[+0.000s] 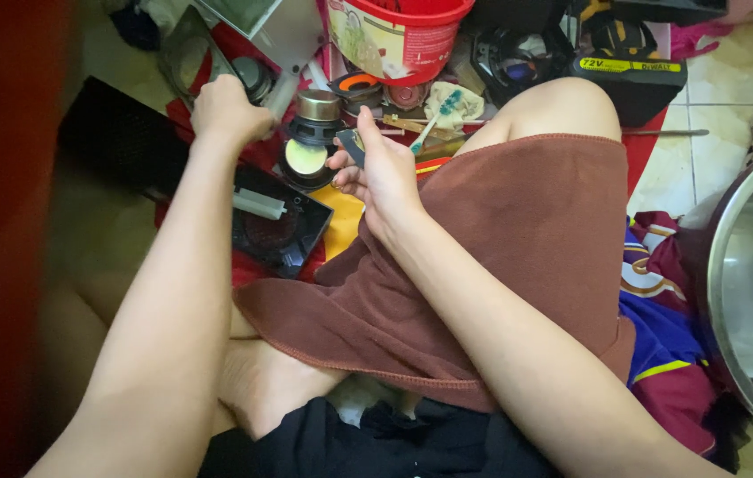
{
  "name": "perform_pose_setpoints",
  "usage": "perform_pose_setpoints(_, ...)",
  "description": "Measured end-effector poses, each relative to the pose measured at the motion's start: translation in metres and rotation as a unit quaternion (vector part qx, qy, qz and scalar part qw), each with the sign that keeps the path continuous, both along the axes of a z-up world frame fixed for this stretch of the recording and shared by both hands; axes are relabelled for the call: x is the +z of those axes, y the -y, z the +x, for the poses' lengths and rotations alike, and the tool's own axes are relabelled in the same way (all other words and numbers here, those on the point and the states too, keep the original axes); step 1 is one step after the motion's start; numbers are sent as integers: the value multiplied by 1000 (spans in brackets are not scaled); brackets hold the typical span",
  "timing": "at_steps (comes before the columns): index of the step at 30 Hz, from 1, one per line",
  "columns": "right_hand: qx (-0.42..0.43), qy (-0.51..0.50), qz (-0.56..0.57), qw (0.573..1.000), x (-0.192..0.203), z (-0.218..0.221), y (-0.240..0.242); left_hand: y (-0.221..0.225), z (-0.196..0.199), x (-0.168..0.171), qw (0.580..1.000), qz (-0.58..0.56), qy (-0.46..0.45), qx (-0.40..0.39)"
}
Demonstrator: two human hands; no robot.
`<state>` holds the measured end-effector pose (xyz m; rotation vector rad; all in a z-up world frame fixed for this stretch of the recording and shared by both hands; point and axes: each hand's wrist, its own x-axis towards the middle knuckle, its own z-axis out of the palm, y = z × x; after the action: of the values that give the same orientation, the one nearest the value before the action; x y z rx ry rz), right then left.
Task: Cleaning a white plastic component with a cloth and then assembling it into a black plastic housing.
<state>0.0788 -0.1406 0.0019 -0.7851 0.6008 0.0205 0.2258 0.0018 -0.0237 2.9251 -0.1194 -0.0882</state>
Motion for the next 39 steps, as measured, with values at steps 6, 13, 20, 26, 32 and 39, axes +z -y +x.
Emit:
perform_pose_setpoints(6,18,-21,-73,997,-16,8,-4,-25,-51,65,1000,-10,-20,17)
perform_pose_setpoints(13,33,25,-111,993,-8,-4,-15,-26,-161,37,954,-276,103,59)
perform_pose_setpoints(20,26,60,-124,990,-14,-12,-23,11,-204,22,843,-516,42,144)
perform_pose_setpoints(26,18,83,-182,980,-1,-20,-38,11,-215,4,856,-495,109,105)
perform_pose_setpoints(32,98,151,-293,939,-11,-18,-46,3,-218,4,857,-486,120,124)
perform_pose_setpoints(39,157,200,-364,896,-4,-30,-47,2,-214,-1,861,-473,144,116)
